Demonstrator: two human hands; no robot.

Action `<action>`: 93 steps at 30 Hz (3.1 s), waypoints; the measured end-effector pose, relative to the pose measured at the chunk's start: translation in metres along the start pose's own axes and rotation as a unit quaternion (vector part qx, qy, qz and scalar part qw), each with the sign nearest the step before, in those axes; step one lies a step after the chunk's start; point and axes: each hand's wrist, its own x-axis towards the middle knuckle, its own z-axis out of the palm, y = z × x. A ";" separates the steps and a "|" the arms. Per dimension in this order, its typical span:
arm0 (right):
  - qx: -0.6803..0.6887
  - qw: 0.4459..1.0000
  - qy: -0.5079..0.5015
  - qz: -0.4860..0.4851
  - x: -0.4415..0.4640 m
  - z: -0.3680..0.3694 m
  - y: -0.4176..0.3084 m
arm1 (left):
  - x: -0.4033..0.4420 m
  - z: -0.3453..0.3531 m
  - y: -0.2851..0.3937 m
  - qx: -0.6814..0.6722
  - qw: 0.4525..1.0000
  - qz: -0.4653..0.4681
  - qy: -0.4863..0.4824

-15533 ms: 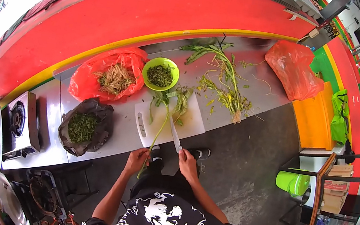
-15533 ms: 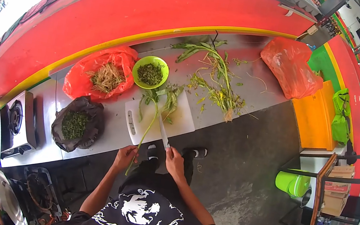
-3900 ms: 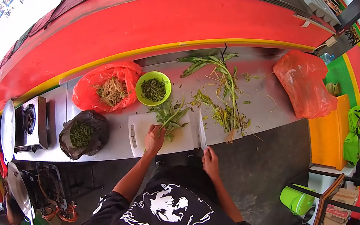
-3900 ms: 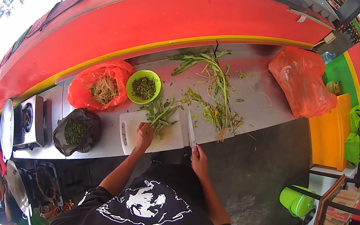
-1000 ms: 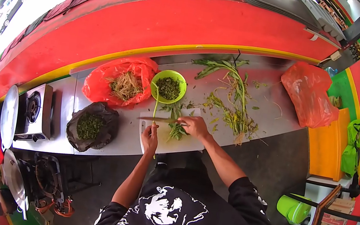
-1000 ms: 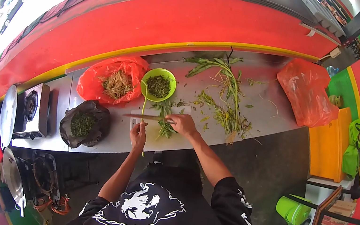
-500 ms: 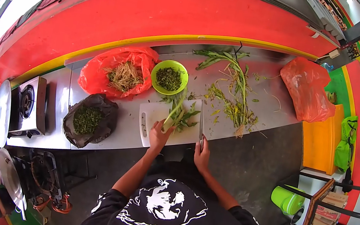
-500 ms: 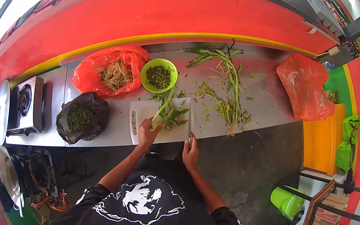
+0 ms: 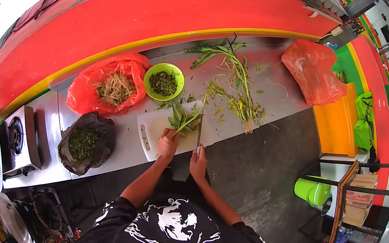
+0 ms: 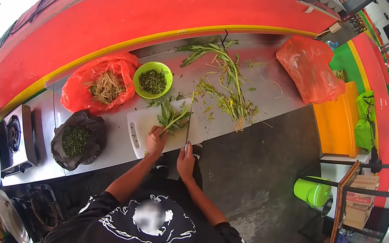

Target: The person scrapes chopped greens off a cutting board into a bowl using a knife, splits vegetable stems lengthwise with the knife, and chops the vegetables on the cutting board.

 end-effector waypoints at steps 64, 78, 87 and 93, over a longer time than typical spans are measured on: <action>0.193 0.979 0.048 0.038 -0.033 -0.068 -0.134 | 0.053 -0.068 0.109 -0.293 0.945 0.073 -0.128; 0.157 0.983 0.059 -0.078 -0.052 -0.100 -0.216 | 0.076 -0.083 0.146 -0.523 0.730 0.261 -0.355; 0.180 0.967 0.001 -0.181 -0.092 -0.116 -0.227 | 0.081 -0.108 0.182 -0.704 0.599 0.165 -0.344; 0.178 0.963 0.000 -0.201 -0.096 -0.115 -0.225 | 0.080 -0.122 0.179 -0.679 0.628 0.186 -0.332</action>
